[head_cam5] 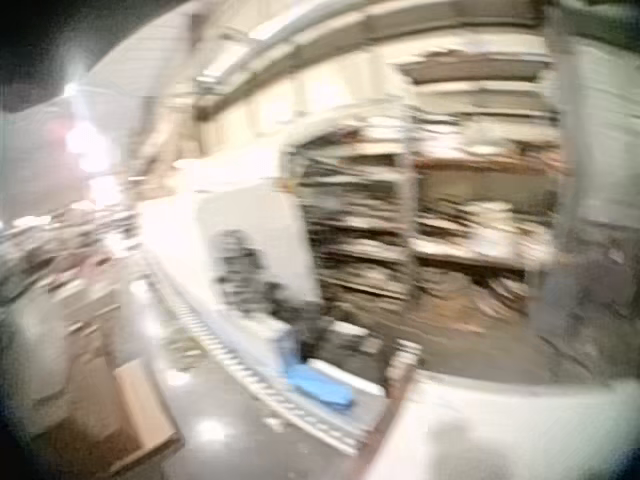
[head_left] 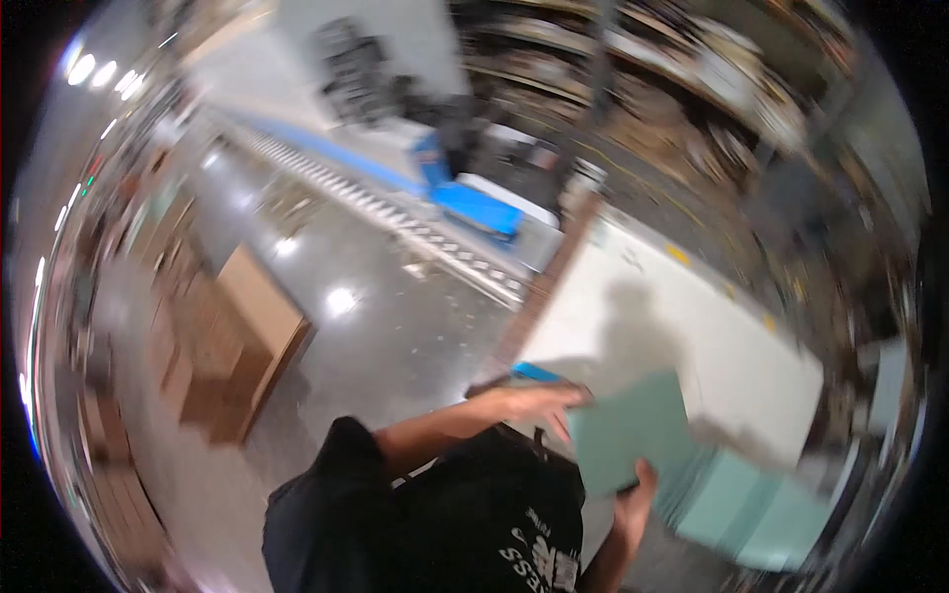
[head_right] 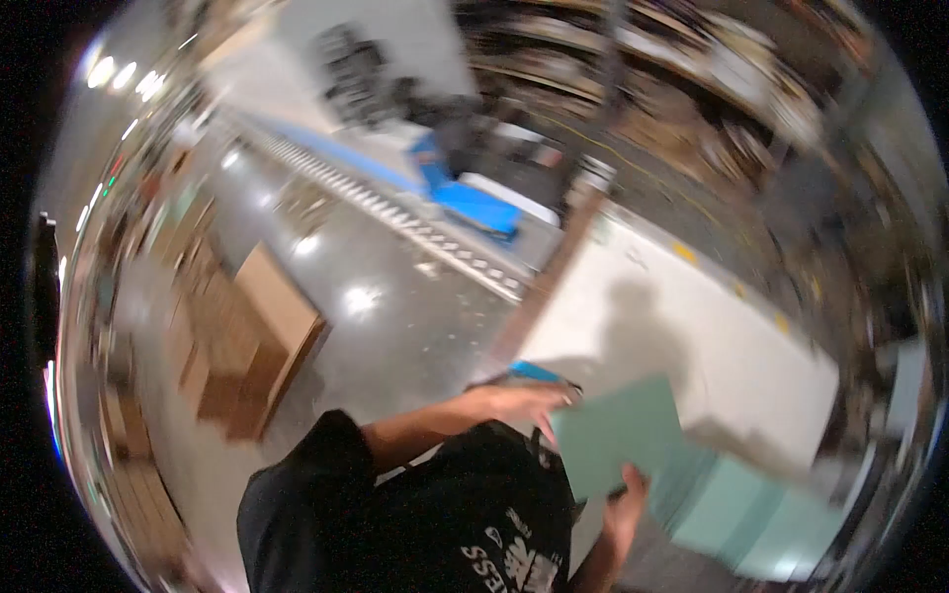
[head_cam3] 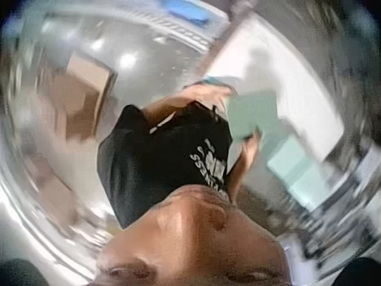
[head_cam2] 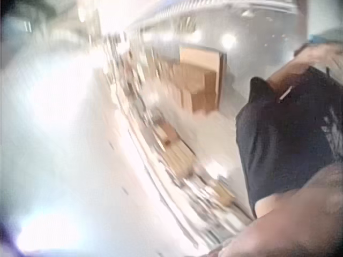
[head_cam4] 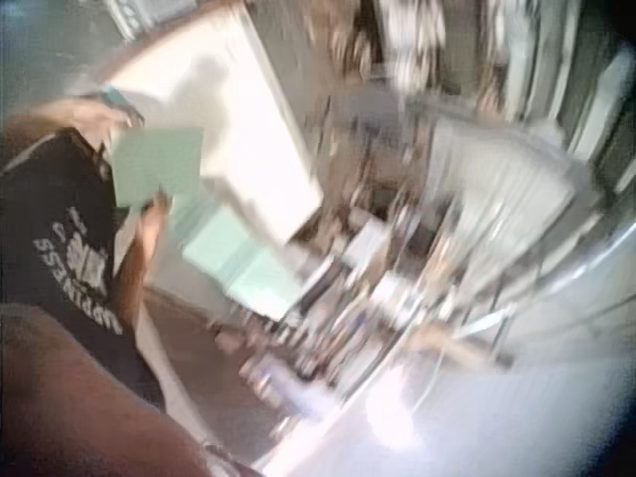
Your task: The worker trims the edges of green boards using a utility knife and then stacks them onto a pile.
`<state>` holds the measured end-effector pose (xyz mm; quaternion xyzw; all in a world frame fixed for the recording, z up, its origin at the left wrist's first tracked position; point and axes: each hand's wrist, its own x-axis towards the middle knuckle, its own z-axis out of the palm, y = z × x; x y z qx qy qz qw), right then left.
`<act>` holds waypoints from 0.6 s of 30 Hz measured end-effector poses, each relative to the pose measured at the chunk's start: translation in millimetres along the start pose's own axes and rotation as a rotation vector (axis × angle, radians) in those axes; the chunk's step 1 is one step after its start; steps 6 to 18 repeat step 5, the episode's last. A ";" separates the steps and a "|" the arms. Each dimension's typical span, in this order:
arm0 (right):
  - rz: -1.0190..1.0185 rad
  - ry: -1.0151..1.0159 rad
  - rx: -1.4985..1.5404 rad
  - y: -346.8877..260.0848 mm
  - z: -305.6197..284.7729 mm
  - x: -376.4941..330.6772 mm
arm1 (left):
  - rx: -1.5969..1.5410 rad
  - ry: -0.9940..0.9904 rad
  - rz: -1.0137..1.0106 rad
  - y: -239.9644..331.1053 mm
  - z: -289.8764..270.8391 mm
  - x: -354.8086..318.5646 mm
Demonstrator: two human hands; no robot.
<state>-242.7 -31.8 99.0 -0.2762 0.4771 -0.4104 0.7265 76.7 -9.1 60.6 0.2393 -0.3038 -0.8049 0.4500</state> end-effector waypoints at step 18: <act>0.053 -0.113 -0.223 -61.9 24.7 -10.9 | 0.545 0.031 -0.346 44.8 50.1 11.0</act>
